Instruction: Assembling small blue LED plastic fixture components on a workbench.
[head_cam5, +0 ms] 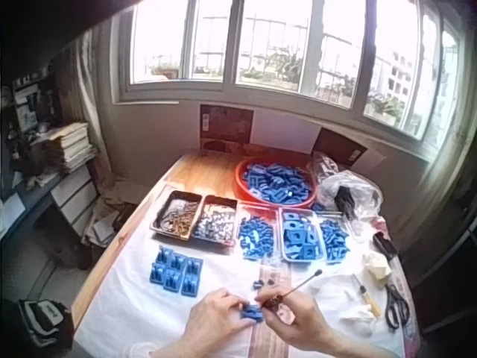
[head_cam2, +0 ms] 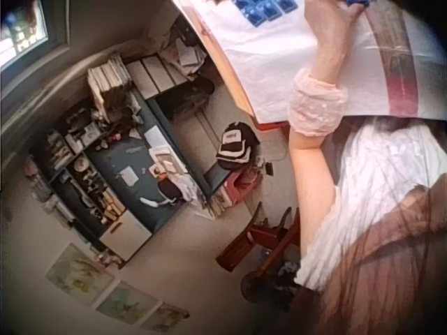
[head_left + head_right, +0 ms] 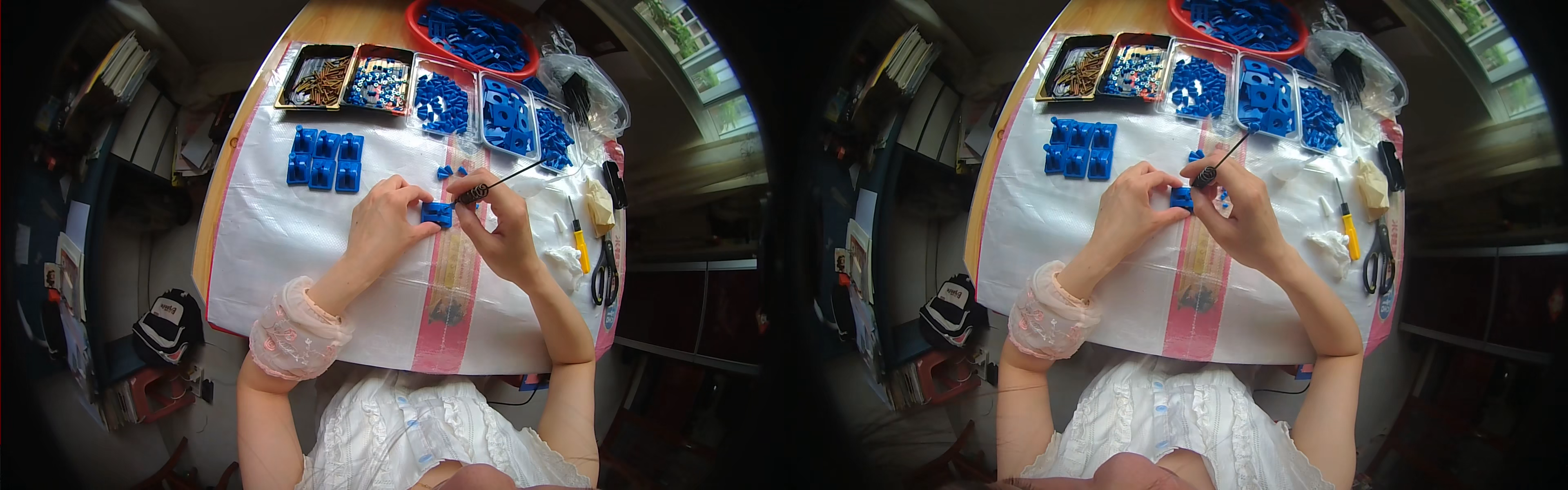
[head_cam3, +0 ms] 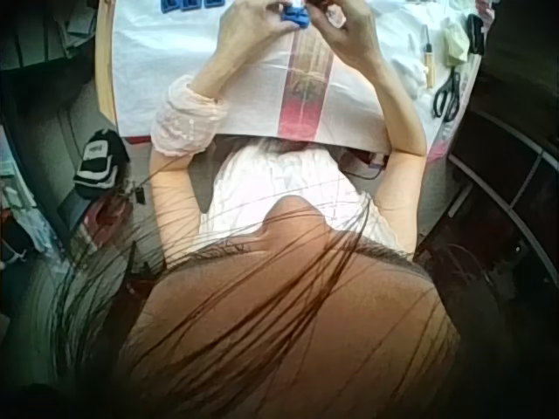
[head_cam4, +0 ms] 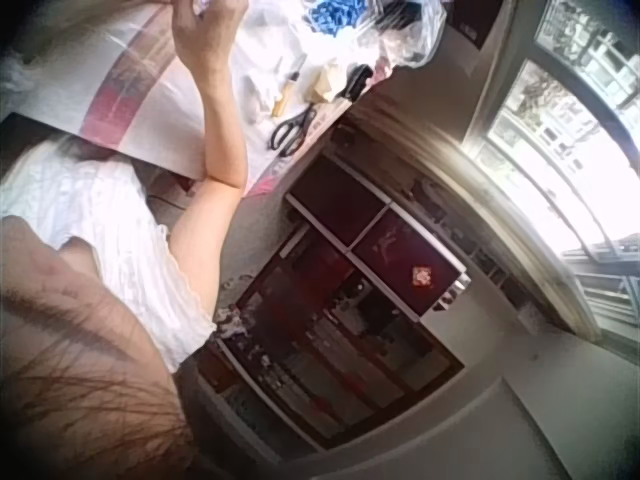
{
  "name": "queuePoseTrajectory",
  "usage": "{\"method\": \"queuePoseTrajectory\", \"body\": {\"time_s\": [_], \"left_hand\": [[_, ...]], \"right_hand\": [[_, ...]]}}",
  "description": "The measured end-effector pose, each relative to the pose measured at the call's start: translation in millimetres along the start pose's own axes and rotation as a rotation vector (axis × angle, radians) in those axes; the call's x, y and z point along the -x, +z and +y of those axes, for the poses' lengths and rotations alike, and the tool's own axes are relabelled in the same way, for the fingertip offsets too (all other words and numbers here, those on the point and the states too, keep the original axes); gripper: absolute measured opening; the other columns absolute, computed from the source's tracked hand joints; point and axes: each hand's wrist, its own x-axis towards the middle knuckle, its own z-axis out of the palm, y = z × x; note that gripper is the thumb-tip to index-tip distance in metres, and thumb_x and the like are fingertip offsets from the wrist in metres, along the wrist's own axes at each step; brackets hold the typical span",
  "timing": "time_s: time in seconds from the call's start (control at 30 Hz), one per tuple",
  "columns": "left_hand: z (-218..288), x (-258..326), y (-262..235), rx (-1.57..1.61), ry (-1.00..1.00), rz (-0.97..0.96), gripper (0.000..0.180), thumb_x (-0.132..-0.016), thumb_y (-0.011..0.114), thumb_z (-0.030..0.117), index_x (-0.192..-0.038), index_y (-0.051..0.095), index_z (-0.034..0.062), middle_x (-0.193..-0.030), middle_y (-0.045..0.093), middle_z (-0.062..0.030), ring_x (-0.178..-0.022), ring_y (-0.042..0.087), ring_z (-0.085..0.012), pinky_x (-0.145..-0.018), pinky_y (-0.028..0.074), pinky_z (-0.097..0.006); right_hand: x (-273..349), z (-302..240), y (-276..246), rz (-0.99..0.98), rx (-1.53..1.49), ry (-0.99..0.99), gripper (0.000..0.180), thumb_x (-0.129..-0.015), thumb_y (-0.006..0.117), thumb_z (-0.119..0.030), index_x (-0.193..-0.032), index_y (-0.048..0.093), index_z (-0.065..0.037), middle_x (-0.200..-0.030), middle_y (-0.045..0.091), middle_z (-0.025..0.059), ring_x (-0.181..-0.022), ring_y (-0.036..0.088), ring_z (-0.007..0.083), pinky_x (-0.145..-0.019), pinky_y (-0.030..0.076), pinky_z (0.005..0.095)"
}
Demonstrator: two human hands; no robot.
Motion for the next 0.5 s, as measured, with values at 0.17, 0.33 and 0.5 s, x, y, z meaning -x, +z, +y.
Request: {"method": "queuePoseTrajectory", "body": {"time_s": [0.17, 0.33, 0.5], "left_hand": [[-0.3, 0.1, 0.2, 0.007, 0.003, 0.003, 0.038, -0.073, 0.093, 0.023, -0.108, 0.082, 0.013, -0.094, 0.068, -0.0054, -0.088, 0.069, -0.0229, -0.079, 0.055, -0.038], [-2.0, 0.0, 1.0, 0.006, 0.012, 0.002, 0.038, -0.073, 0.093, 0.022, -0.108, 0.082, 0.013, -0.094, 0.068, -0.0051, -0.089, 0.069, -0.0226, -0.079, 0.055, -0.038], [-1.8, 0.1, 1.4, -0.001, 0.013, 0.005, 0.038, -0.073, 0.093, 0.022, -0.108, 0.081, 0.0126, -0.094, 0.068, -0.0048, -0.089, 0.069, -0.0224, -0.08, 0.056, -0.038]], "right_hand": [[-0.1, 0.4, 0.1, -0.003, 0.008, 0.003, 0.027, -0.088, 0.072, 0.007, -0.113, 0.068, -0.001, -0.092, 0.068, 0.0085, -0.079, 0.066, 0.0175, -0.072, 0.052, 0.0312], [-0.1, 0.0, 0.9, 0.001, 0.002, -0.007, 0.027, -0.088, 0.072, 0.007, -0.113, 0.068, -0.001, -0.093, 0.068, 0.0084, -0.079, 0.066, 0.0173, -0.072, 0.052, 0.0309], [-0.1, -0.1, 1.0, -0.003, 0.005, -0.004, 0.027, -0.087, 0.072, 0.007, -0.113, 0.068, -0.001, -0.093, 0.068, 0.0084, -0.079, 0.066, 0.0172, -0.071, 0.052, 0.0308]]}}
